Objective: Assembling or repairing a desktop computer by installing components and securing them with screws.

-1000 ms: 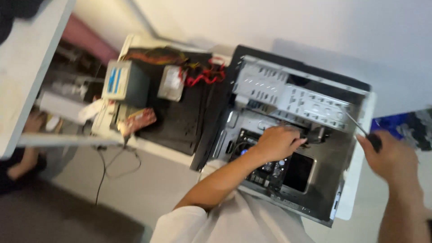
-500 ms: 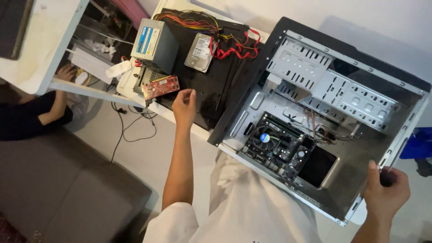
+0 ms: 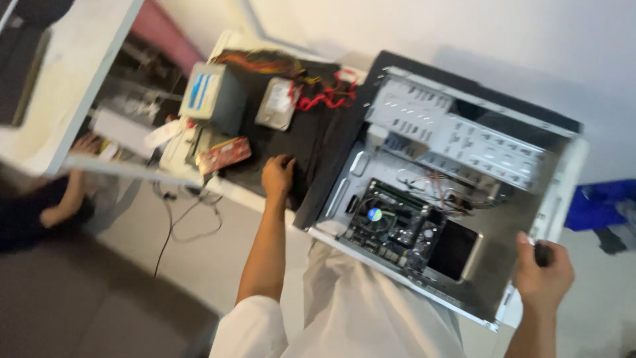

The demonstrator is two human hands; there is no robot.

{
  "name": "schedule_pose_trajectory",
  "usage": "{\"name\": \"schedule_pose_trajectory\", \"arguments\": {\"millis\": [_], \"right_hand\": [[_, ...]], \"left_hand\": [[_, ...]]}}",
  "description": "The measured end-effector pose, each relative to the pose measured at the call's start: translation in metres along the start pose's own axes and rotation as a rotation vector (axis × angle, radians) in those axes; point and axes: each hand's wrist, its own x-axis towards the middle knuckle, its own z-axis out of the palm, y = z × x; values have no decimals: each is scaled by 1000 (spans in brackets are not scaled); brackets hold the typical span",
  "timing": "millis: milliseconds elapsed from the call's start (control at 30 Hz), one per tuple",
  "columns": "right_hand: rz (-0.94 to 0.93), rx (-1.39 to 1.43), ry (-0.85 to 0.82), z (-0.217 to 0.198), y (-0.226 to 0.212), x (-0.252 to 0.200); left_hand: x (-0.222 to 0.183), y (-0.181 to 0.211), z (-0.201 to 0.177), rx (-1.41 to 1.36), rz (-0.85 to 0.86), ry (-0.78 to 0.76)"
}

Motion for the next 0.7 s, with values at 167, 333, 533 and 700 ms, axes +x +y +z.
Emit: {"name": "schedule_pose_trajectory", "arguments": {"millis": [167, 333, 533, 700], "right_hand": [[145, -52, -33, -14, -54, -11], [253, -11, -58, -23, -92, -19], [-210, -165, 246, -6, -56, -23], [-407, -6, 188, -14, -111, -34]], "left_hand": [[14, -10, 19, 20, 128, 35], [32, 23, -4, -247, 319, 377], [-6, 210, -96, -692, 423, 189], [-74, 308, -77, -908, 496, -228]]}}
